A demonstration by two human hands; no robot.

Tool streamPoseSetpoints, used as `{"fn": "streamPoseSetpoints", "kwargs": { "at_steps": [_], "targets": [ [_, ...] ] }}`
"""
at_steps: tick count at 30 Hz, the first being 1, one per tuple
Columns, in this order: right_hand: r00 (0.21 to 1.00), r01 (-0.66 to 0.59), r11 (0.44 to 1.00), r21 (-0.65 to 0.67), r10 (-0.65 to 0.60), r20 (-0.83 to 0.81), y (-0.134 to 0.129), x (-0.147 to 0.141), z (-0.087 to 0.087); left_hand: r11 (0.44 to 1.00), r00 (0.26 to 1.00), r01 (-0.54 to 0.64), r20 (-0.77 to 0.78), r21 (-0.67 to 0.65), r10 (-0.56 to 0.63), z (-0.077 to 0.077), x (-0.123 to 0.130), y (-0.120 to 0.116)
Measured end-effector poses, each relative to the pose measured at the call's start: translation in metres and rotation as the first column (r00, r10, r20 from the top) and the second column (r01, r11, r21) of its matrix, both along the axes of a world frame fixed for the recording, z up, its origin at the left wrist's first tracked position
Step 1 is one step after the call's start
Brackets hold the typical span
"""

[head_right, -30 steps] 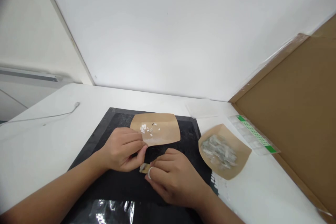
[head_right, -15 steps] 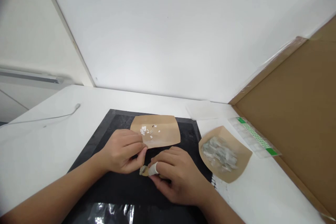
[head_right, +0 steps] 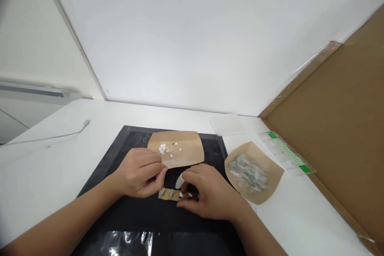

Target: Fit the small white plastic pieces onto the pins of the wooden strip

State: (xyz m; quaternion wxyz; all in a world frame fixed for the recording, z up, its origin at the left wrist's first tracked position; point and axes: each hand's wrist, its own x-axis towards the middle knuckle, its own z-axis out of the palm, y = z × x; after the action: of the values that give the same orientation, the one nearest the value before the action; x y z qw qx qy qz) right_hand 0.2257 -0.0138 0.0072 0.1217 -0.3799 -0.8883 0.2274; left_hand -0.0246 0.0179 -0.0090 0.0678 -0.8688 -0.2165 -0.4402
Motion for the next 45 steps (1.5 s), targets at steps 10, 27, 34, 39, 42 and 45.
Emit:
{"fn": "streamPoseSetpoints", "kwargs": {
  "at_steps": [10, 27, 34, 39, 42, 45],
  "targets": [
    [0.999, 0.024, 0.998, -0.052, -0.025, -0.034, 0.000, -0.004, -0.005, 1.000, 1.000, 0.015, 0.001, -0.001, -0.015, 0.001, 0.001, -0.002],
    [0.989, 0.096, 0.977, -0.191, -0.116, -0.096, -0.002, -0.005, -0.010, 0.986, 0.987, 0.114, -0.104, -0.121, -0.126, -0.003, -0.003, 0.002],
    [0.991, 0.100, 0.978, -0.186, -0.115, -0.073, -0.001, -0.004, -0.010, 0.940, 0.945, 0.230, -0.173, -0.251, -0.277, -0.010, -0.003, 0.005],
    [0.992, 0.108, 0.982, -0.155, -0.117, -0.048, -0.002, -0.004, -0.009, 0.927, 0.931, 0.238, -0.203, -0.290, -0.303, -0.014, -0.003, 0.008],
    [0.992, 0.109, 0.982, -0.152, -0.117, -0.042, -0.003, -0.004, -0.009, 0.911, 0.922, 0.265, -0.193, -0.315, -0.335, -0.015, -0.002, 0.008],
    [0.992, 0.111, 0.983, -0.149, -0.118, -0.044, -0.003, -0.004, -0.010, 0.902, 0.919, 0.268, -0.191, -0.339, -0.344, -0.016, -0.001, 0.007]
  ]
}}
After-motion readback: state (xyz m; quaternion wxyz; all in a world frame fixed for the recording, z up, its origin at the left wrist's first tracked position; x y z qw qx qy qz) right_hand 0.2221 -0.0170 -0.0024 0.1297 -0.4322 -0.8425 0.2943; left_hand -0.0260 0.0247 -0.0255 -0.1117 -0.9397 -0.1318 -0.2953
